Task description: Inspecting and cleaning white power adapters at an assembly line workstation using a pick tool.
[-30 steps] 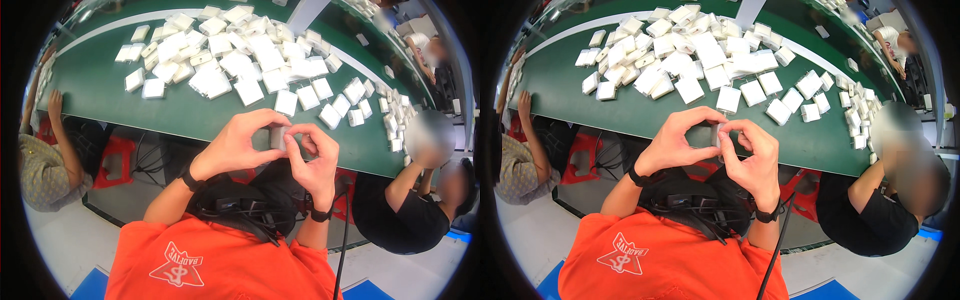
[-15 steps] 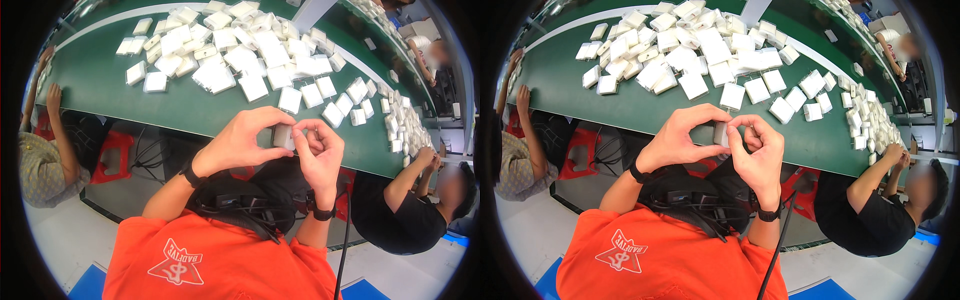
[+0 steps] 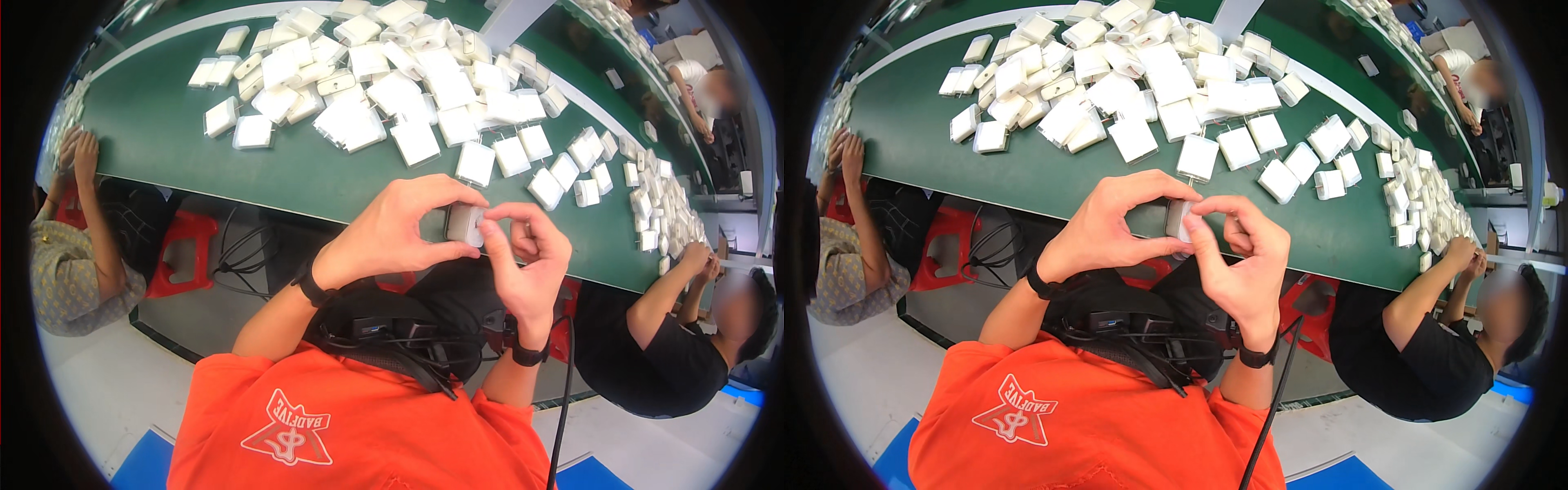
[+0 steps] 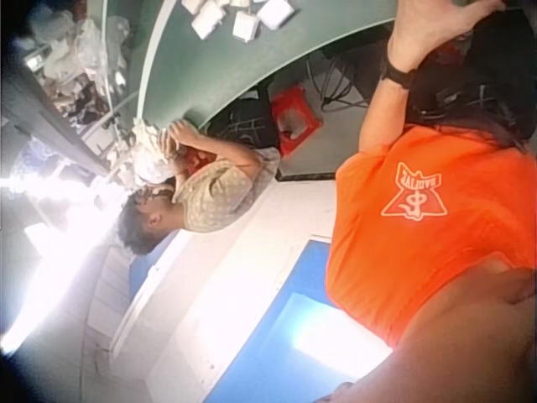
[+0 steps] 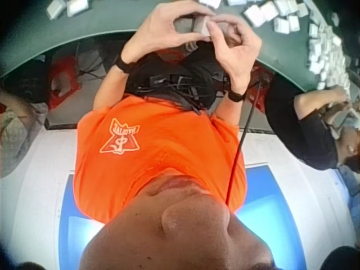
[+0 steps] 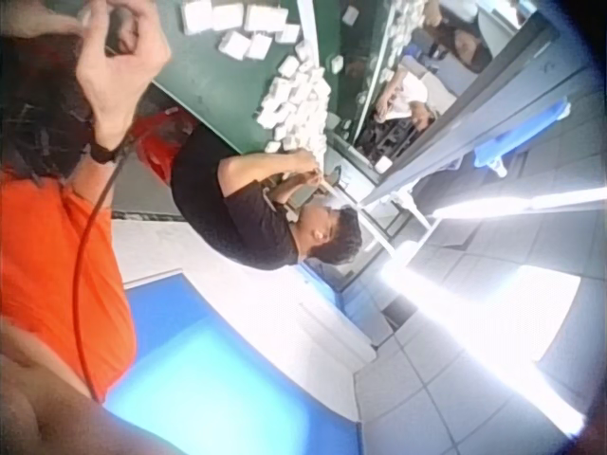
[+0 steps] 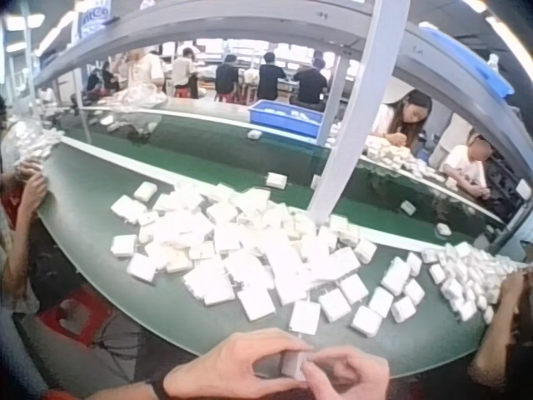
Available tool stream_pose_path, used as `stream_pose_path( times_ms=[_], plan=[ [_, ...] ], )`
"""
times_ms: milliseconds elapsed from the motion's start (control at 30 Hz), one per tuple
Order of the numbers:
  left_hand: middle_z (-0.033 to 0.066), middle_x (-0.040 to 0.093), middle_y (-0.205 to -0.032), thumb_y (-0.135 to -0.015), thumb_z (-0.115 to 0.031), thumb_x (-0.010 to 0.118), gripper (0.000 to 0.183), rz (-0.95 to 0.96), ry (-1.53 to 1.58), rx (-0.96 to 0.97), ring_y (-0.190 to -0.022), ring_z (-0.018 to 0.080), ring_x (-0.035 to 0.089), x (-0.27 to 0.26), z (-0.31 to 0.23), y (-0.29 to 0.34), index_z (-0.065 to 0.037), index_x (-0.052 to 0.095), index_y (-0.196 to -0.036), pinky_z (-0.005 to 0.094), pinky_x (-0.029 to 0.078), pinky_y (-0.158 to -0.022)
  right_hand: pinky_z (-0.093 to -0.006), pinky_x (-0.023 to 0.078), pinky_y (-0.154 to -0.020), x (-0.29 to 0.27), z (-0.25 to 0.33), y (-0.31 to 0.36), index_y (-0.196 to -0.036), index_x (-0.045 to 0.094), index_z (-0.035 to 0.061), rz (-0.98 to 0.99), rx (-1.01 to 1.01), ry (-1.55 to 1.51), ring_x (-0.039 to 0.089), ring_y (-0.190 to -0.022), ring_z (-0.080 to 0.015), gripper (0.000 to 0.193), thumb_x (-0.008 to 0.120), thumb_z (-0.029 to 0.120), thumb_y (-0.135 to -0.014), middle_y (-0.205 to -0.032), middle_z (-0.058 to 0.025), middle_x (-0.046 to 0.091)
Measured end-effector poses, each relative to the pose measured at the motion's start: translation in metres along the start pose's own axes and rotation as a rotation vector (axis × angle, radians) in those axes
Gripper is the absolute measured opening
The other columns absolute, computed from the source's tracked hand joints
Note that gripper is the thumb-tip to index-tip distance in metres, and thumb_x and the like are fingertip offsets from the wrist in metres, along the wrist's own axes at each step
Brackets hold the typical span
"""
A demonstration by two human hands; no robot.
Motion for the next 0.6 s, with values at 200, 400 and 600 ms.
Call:
stream_pose_path(
  times_ms=[200, 400, 600],
  plan=[
    [0.0116, 0.079, -0.115, -0.079, -0.011, 0.097, 0.052, 0.001, -0.002, -0.002, -0.103, 0.0279, 0.078, 0.001, 0.000, -0.001, -0.002, 0.077, -0.126, 0.0357, 0.060, -0.092, -0.0280, 0.019, -0.055, 0.001, 0.006, 0.002, -0.101, 0.078, 0.0023, -0.052, -0.121, 0.161, 0.026, -0.059, -0.0033, 0.013, 0.086, 0.002, -0.091, -0.066, 0.0066, 0.034],
    [0.0117, 0.080, -0.117, -0.078, -0.011, 0.097, 0.054, 0.021, 0.019, -0.012, -0.106, 0.0268, 0.079, 0.002, 0.001, 0.000, -0.002, 0.076, -0.127, 0.0354, 0.061, -0.095, -0.0241, 0.018, -0.056, 0.000, -0.020, 0.003, -0.105, 0.078, 0.0006, -0.034, 0.207, -0.107, 0.026, -0.062, 0.0004, 0.009, 0.084, 0.006, -0.100, -0.069, 0.0127, 0.029],
    [0.0115, 0.079, -0.117, -0.078, -0.011, 0.098, 0.052, 0.024, 0.054, -0.029, -0.106, 0.0260, 0.078, 0.000, -0.001, -0.002, -0.001, 0.076, -0.125, 0.0358, 0.060, -0.097, -0.0249, 0.018, -0.056, 0.004, -0.017, 0.002, -0.104, 0.077, 0.0006, -0.008, 0.200, -0.106, 0.025, -0.062, -0.0002, 0.008, 0.082, 0.005, -0.100, -0.068, 0.0122, 0.029]
  ],
)
Point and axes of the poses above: each hand's wrist, its own y-axis away from the middle knuckle, its own x-axis out of the palm, z = x × y, the point moved 7 cm from there along -y, towards the middle knuckle
